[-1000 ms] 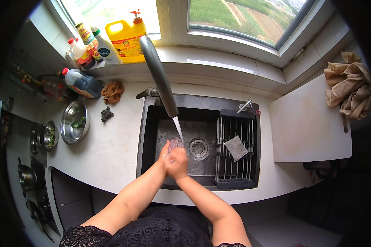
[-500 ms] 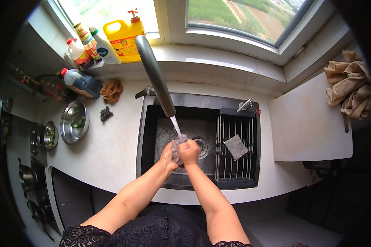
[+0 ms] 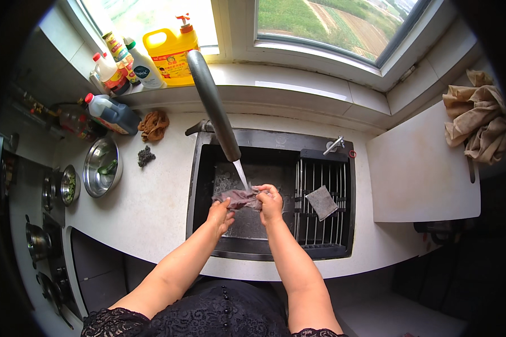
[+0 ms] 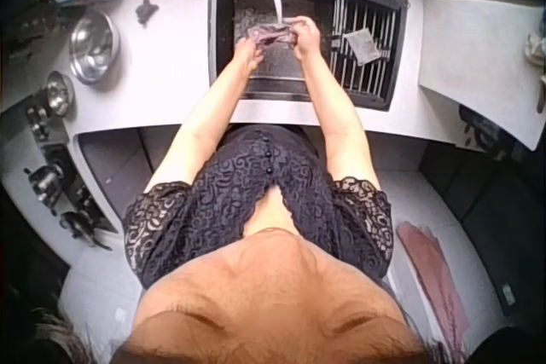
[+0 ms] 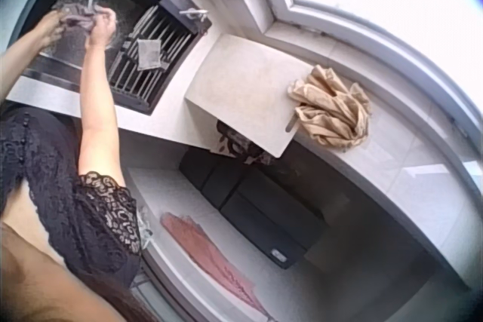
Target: The person wipes a glass jar and the countertop with a cloth, then picks up several small bottles and a box, discards them into a yellow bin, and continues wiping the counter. They then wash the cloth at the sink and return to the counter to handle plastic bags.
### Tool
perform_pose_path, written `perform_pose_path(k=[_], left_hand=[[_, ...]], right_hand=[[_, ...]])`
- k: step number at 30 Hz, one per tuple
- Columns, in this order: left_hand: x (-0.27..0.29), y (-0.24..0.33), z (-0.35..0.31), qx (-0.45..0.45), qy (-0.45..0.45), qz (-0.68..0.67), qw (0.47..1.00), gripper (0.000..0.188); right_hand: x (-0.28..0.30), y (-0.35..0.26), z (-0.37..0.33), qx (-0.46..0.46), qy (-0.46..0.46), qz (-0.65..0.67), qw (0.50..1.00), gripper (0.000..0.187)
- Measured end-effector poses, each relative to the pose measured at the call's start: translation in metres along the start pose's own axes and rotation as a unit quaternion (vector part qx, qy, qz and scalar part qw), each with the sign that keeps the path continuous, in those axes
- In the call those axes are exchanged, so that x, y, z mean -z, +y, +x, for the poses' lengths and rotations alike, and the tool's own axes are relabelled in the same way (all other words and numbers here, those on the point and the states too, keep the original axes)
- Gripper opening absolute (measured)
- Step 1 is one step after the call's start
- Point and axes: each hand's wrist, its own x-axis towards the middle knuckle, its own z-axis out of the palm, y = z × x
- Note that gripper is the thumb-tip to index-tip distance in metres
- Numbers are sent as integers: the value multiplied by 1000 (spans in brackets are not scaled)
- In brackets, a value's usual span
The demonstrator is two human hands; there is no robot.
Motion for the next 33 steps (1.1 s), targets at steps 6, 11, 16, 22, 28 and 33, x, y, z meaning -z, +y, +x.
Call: perform_pose_path(k=[6,11,16,22,28,33], left_hand=[[-12,8,2,236,-317,-315,863,72],[-11,-9,24,178,-369,-272,871,56],[-41,24,-30,87,-232,-341,907,74],[-13,-24,63,89,-583,-397,703,45],[-29,9,0,92,-307,-302,898,31],[-39,17,-28,135,-226,-237,935,22]], right_hand=[[-37,3,-42,111,-149,-224,957,15],[-49,-20,-53,272,-186,-338,882,14],[-24,-2,-29,192,-24,-235,953,12],[-60,7,-53,483,-71,-447,750,21],[-51,8,-36,460,11,-466,756,22],[-36,13,-24,369,39,-446,814,19]])
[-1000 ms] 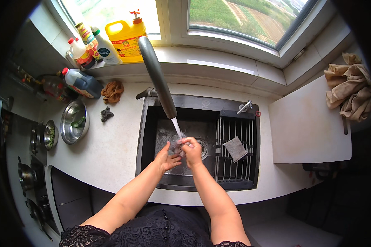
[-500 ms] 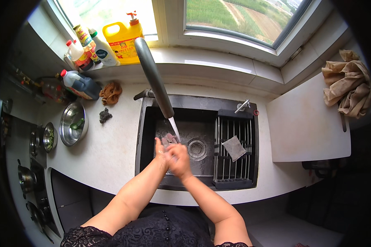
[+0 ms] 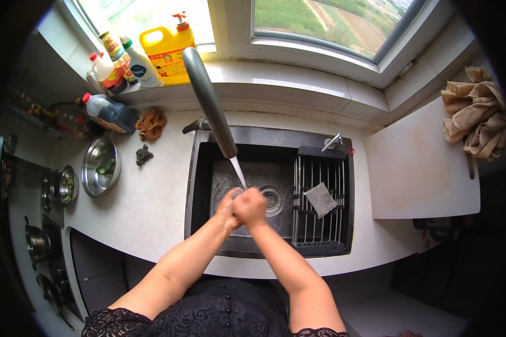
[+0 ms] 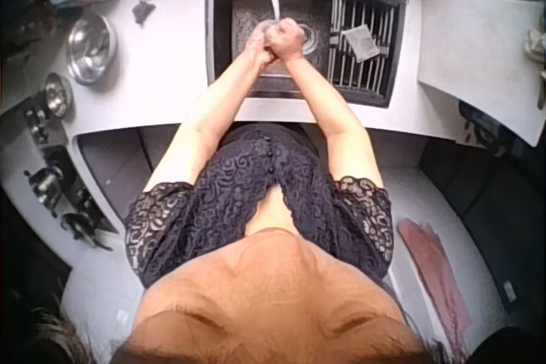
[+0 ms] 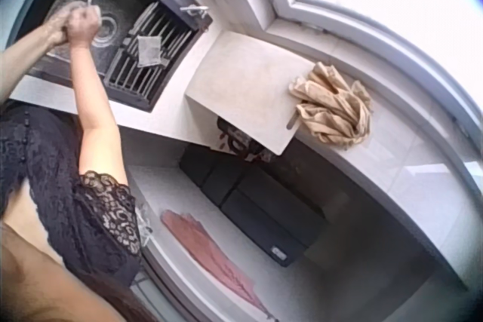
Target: The person wipes a glass jar and the countertop with a cloth, then picks up several small bottles and a box, discards them into a yellow bin, and continues wiping the counter. They then wash the cloth at the sink and return to the counter to handle plastic bags.
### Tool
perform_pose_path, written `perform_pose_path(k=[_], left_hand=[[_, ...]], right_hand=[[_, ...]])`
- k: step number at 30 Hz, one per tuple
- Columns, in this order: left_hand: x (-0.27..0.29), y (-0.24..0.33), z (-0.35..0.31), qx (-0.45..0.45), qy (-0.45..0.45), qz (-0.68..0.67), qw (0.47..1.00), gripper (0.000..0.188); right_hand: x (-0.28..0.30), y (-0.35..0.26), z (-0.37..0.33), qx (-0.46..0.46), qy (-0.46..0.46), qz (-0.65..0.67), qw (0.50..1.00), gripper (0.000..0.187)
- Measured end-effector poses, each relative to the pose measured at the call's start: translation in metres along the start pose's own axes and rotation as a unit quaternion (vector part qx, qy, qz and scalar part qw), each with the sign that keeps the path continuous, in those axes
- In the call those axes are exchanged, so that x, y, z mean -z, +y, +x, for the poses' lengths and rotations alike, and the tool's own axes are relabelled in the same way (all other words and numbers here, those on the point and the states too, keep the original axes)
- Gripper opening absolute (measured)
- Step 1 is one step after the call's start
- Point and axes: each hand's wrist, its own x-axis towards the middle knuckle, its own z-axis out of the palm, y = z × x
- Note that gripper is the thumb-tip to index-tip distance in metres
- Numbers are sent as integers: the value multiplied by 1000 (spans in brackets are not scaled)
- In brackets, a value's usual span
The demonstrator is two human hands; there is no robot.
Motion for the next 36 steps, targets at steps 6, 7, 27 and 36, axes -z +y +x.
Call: perform_pose_path(k=[6,7,27,36], left_hand=[[22,12,8,1,-129,17,992,25],[32,13,17,-11,-183,21,983,26],[5,11,-39,160,-207,218,940,33],[-17,4,-34,93,-73,431,895,14]], right_hand=[[1,-52,10,184,43,-28,982,15],[-1,-38,8,157,34,-16,987,15],[34,-5,49,-375,-346,338,791,33],[8,8,48,-322,-202,281,881,19]])
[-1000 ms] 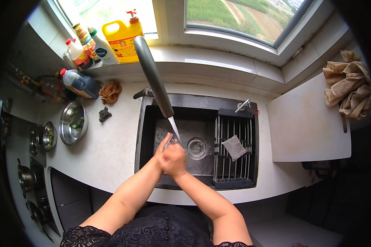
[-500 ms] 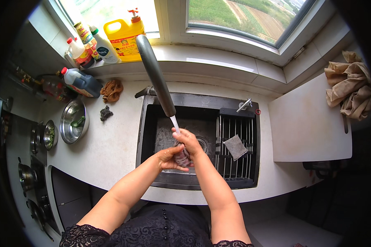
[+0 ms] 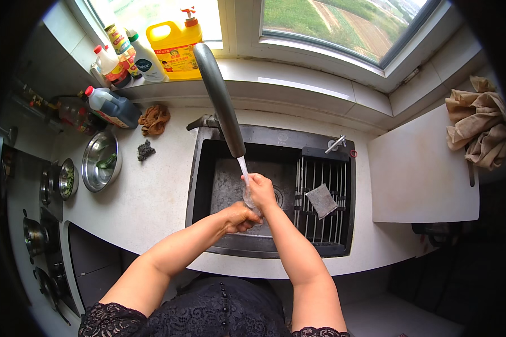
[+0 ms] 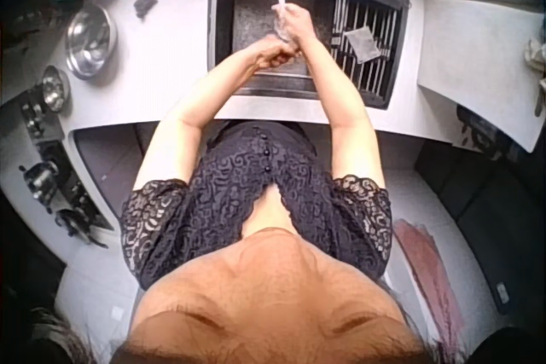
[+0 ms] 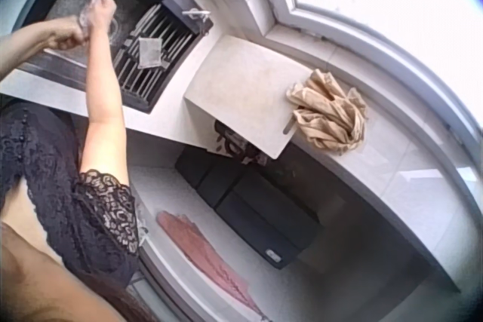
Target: The person wipes a glass jar and the countertop with a cloth, then picks up several small bottles and a box, discards them into a yellow bin, and continues wiping the counter. They then wash the cloth at the sink and return to the counter to handle plastic bags.
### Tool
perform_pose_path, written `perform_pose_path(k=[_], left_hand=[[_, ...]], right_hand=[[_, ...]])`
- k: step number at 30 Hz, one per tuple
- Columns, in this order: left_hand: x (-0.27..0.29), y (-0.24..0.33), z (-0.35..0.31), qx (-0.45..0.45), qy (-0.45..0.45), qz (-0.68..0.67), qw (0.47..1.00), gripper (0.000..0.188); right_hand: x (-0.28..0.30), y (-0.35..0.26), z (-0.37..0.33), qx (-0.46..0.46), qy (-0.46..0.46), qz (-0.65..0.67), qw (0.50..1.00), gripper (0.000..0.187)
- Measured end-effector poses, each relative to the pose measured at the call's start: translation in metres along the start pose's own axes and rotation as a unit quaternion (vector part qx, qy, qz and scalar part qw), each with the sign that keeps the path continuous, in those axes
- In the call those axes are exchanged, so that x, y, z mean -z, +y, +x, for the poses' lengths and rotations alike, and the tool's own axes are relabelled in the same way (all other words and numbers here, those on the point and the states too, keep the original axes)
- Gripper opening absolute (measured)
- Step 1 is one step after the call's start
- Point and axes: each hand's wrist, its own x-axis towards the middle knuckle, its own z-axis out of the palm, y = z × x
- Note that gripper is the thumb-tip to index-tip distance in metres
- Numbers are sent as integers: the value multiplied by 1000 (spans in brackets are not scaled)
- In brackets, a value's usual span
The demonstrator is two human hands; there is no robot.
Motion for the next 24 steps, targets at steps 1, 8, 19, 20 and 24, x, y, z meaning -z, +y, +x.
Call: perform_pose_path(k=[1,8,19,20,24], left_hand=[[-2,1,0,-8,20,22,1000,14],[-3,5,5,-75,118,197,970,11],[15,0,0,-90,46,89,991,20],[20,-7,-6,-79,18,7,997,20],[59,-33,-2,-49,-60,-264,961,29]], right_hand=[[1,3,3,16,14,-19,1000,18],[-6,12,6,115,138,-208,962,15],[14,24,-3,1,71,55,996,29],[15,14,-16,-84,4,34,996,30],[18,-14,-50,-231,-49,-53,970,30]])
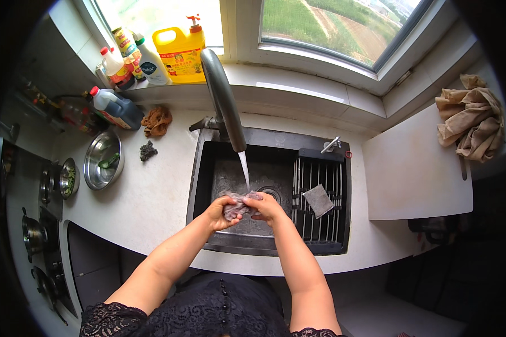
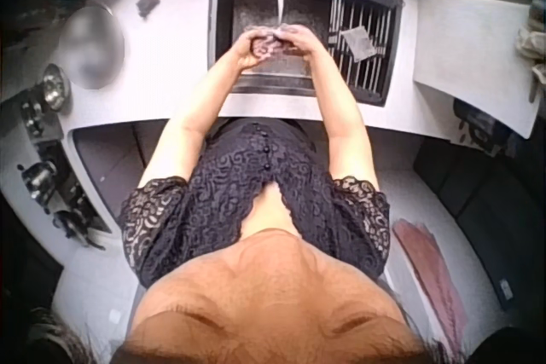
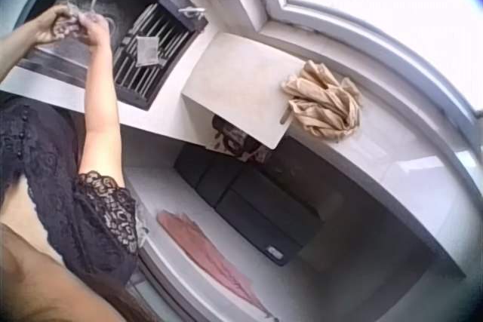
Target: The person wipes a glass jar and the countertop with a cloth, then picks up several small bottles and a box, discards them into a yellow bin, and continues wiping the counter. They then wash the cloth at the sink and return to the counter to handle plastic bags.
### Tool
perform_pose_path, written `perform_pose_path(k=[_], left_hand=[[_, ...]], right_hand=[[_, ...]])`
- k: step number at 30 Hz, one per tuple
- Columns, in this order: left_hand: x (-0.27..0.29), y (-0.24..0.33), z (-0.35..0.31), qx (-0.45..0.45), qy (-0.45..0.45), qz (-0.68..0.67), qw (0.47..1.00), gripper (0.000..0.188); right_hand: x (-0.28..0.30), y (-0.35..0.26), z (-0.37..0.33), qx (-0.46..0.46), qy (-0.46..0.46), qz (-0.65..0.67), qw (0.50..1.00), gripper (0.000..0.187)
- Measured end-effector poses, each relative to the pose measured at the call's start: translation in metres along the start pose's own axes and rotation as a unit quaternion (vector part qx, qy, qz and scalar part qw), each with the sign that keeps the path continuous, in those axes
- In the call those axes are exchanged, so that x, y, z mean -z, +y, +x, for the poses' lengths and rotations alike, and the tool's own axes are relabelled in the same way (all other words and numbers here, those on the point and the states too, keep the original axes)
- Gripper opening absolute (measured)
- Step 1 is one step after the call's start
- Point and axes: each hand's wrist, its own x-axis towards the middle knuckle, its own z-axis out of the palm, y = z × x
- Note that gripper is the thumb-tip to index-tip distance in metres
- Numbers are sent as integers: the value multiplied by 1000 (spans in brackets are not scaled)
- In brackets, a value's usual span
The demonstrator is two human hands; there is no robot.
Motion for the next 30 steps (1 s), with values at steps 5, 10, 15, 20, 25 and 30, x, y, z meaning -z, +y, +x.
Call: perform_pose_path(k=[5,10,15,20,25,30], left_hand=[[44,6,13,58,-27,-79,995,66],[20,-13,32,-298,222,314,874,68],[-20,-3,16,-431,146,446,770,59],[-48,9,-6,-277,167,258,910,59],[-34,7,6,-429,153,348,819,35],[-47,12,-3,-434,174,316,826,24]], right_hand=[[6,-6,1,68,-12,84,994,31],[-11,-17,5,125,25,17,992,38],[-14,-8,15,191,46,-22,980,47],[-16,-18,1,212,28,-33,976,54],[-17,-5,8,253,-74,25,964,52],[-34,9,0,332,48,13,942,55]])
